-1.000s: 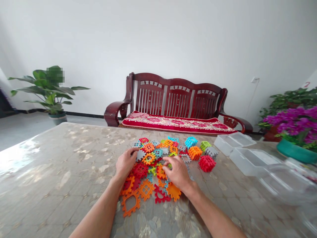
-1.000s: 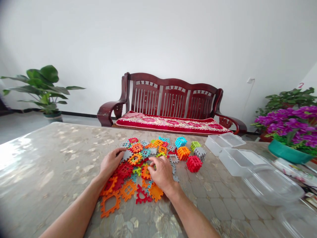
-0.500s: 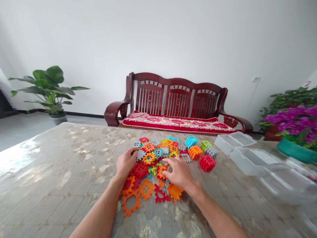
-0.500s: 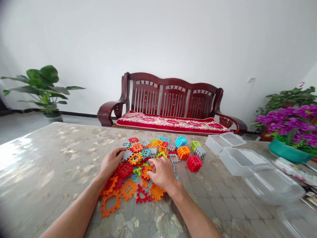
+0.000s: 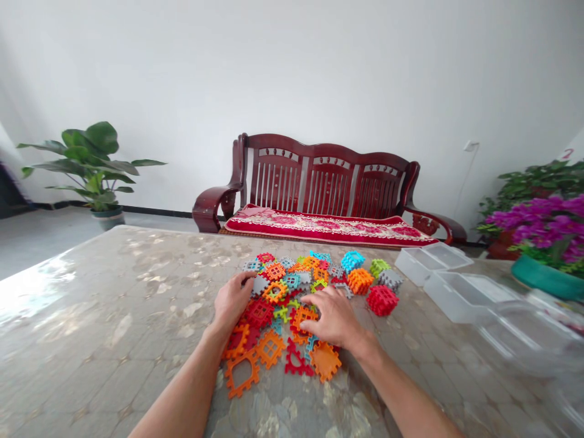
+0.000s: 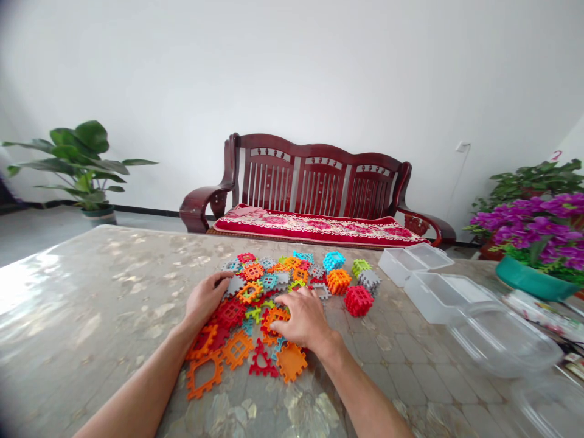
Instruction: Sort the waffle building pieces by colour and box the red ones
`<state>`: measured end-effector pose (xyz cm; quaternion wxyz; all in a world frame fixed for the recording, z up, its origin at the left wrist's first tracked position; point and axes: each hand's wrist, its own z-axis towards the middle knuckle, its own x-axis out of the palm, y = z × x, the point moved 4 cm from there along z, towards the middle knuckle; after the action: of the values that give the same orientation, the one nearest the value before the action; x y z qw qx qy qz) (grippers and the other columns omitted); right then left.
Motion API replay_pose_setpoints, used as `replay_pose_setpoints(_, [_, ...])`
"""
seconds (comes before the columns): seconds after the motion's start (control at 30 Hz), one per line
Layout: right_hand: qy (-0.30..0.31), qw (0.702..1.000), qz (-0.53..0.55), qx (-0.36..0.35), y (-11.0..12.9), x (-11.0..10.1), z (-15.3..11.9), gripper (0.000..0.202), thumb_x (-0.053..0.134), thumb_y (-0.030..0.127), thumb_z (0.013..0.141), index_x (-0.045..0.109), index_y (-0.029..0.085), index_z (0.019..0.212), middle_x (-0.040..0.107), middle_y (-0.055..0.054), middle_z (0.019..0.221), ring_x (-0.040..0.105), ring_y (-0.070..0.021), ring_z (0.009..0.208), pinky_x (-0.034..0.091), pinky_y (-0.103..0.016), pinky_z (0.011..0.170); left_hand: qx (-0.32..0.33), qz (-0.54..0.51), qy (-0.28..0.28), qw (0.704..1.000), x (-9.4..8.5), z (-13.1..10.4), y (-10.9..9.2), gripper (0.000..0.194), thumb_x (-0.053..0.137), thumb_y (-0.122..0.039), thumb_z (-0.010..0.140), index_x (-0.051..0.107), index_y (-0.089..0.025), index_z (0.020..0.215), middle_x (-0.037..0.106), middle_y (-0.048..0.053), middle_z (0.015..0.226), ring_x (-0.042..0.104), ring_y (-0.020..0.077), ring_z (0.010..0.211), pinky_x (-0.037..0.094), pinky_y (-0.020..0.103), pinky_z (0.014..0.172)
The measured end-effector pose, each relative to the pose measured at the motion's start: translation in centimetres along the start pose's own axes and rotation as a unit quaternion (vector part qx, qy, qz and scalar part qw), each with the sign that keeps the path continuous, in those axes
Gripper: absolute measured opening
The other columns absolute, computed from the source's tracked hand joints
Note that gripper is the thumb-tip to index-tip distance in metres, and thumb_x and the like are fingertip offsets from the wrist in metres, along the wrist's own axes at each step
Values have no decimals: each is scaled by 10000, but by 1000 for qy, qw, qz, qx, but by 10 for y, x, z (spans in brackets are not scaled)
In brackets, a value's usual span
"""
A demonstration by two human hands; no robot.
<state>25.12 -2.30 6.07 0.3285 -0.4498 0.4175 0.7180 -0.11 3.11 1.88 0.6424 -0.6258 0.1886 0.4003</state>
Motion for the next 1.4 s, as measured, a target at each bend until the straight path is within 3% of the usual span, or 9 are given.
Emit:
replay_pose_setpoints(0.2, [4, 1000, 24, 5, -6, 4, 2, 397, 751, 375, 680, 699, 315, 1069, 709, -1, 924, 559, -207, 937, 400, -315, 831, 6, -4, -6, 1000, 1, 0, 0, 327, 447, -337, 864, 689, -294, 1080, 703, -13, 1163, 636, 208, 1049, 481, 272, 866])
replay_pose_setpoints(0.4, [-40, 991, 120, 39, -16, 5, 6, 275, 716, 236, 680, 729, 280, 951, 718, 5, 949, 589, -195, 926, 426, -317, 858, 10, -2, 1, 1000, 0, 0, -2, 340, 428, -330, 870, 682, -280, 1092, 700, -6, 1168, 634, 199, 1055, 473, 268, 881])
replay_pose_setpoints(0.53, [-95, 974, 198, 59, -28, 6, 9, 103, 651, 208, 729, 724, 247, 791, 731, 6, 857, 630, -183, 858, 448, -319, 850, 3, 1, 0, 1000, 0, 0, 0, 342, 429, -338, 870, 679, -284, 1097, 698, -9, 1171, 635, 200, 1056, 477, 266, 868])
replay_pose_setpoints(0.73, [-201, 956, 205, 62, -51, 4, 10, 199, 540, 135, 744, 703, 218, 823, 717, -40, 916, 632, -196, 913, 473, -339, 874, 5, 1, -2, 1000, 0, 0, 0, 336, 437, -334, 866, 683, -290, 1091, 698, -8, 1172, 637, 208, 1051, 481, 276, 864])
replay_pose_setpoints(0.83, [-170, 967, 180, 56, -60, 9, 8, 376, 437, 15, 645, 689, 218, 835, 702, -34, 968, 619, -185, 977, 457, -350, 936, 5, -2, -5, 1000, 0, 0, 0, 330, 443, -332, 866, 688, -290, 1083, 700, -8, 1169, 640, 207, 1039, 483, 276, 860])
replay_pose_setpoints(0.93, [-133, 975, 164, 72, -68, 14, 5, 459, 410, -8, 572, 667, 216, 879, 687, -30, 987, 610, -186, 1011, 462, -353, 937, 6, -2, -10, 1000, 1, 1, 0, 323, 449, -337, 866, 693, -293, 1074, 708, -10, 1153, 642, 204, 1028, 484, 269, 855])
replay_pose_setpoints(1.03, [-118, 978, 144, 95, -70, 12, 1, 415, 471, 40, 621, 643, 203, 960, 677, -44, 1015, 609, -197, 1006, 467, -351, 920, 7, 0, -10, 1000, 1, 1, 1, 327, 449, -342, 866, 692, -299, 1081, 709, -13, 1148, 641, 201, 1032, 482, 262, 855])
replay_pose_setpoints(1.2, [-102, 989, 38, 102, -55, 1, -4, 362, 643, 296, 721, 633, 178, 1063, 659, -92, 1071, 579, -258, 1039, 444, -391, 935, 4, -1, -3, 1000, 2, 1, 2, 339, 437, -341, 865, 688, -294, 1088, 704, -1, 1157, 640, 211, 1034, 484, 277, 852])
replay_pose_setpoints(1.4, [-77, 992, -31, 93, -46, 1, -5, 352, 640, 279, 755, 650, 200, 1098, 671, -94, 1081, 582, -261, 1045, 435, -370, 931, 5, -8, -5, 1000, 2, 1, 0, 328, 446, -342, 865, 692, -288, 1077, 712, -3, 1137, 647, 199, 1012, 483, 269, 860])
